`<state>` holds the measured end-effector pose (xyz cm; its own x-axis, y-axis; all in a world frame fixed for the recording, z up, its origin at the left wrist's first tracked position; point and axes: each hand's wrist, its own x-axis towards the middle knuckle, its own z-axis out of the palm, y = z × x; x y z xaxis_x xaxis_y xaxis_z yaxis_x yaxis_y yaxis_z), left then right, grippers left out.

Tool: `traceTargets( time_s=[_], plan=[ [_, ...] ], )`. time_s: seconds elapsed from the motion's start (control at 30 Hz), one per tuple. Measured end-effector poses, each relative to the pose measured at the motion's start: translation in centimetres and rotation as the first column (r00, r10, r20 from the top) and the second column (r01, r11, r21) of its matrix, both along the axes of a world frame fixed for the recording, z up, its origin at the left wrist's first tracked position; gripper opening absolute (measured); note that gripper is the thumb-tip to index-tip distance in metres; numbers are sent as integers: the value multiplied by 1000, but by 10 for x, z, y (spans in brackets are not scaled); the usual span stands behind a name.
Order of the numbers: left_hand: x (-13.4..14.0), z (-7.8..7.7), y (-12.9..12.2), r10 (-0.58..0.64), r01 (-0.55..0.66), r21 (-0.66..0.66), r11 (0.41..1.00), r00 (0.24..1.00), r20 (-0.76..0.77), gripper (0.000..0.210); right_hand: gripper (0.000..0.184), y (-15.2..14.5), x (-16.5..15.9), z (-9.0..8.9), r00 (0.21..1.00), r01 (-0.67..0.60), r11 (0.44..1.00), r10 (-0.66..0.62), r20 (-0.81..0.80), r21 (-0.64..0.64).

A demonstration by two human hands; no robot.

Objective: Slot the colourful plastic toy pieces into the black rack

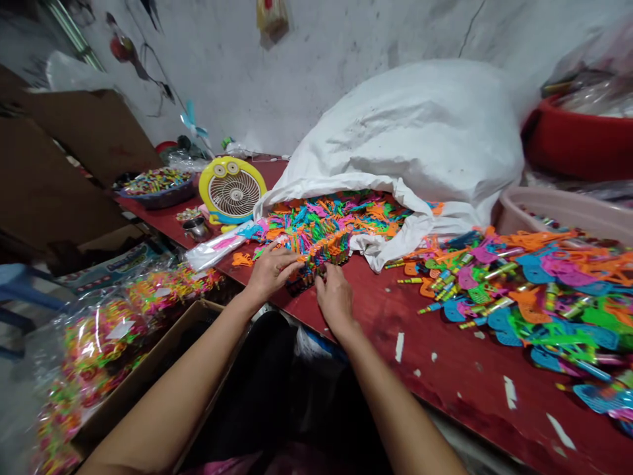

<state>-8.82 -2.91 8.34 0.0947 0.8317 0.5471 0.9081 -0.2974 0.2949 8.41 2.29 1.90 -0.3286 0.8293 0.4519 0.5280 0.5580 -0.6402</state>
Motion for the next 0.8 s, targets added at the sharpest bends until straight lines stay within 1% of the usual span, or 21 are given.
traceTargets(
  time_s=[0.07,0.1,0.2,0.3,0.37,0.43,0.5,0.53,0.6,0.67,0.73,0.8],
  plan=[
    [0,0,2,7,-7,-18,1000,1000,2,23,38,2,-10,-6,994,84,996,-86,-72,-31],
    [-1,0,3,8,-8,-24,1000,1000,1,23,38,3,-13,-9,990,95,995,-98,-97,-39],
    [-3,1,6,-8,8,-40,999,1000,-7,25,40,3,-17,-17,986,70,996,-77,-146,-56],
    [-4,0,6,-6,7,-47,999,1000,22,22,39,8,-12,-21,979,44,994,-62,-192,-95],
    [-2,-1,3,12,-10,-38,999,999,48,19,35,18,-5,-22,969,87,990,-110,-219,-112],
    [3,-3,-1,39,-38,-9,999,996,85,17,33,35,5,-20,948,177,978,-200,-247,-112],
    [11,-3,-3,78,-85,52,995,988,130,27,38,55,13,-17,928,234,967,-252,-274,-96],
    [15,-2,-2,97,-110,88,990,985,144,35,43,65,17,-15,928,231,969,-246,-281,-85],
    [24,5,3,135,-151,130,980,983,125,47,50,82,20,-11,944,168,983,-183,-275,-77],
    [31,17,14,187,-192,102,976,981,53,45,54,93,21,-10,961,71,991,-98,-260,-112],
    [37,32,29,240,-240,-4,971,969,-56,33,56,98,21,-12,964,-5,985,-41,-264,-172],
    [42,46,44,238,-269,-152,951,952,-194,25,58,100,21,-17,957,-38,977,-26,-289,-211]
  ],
)
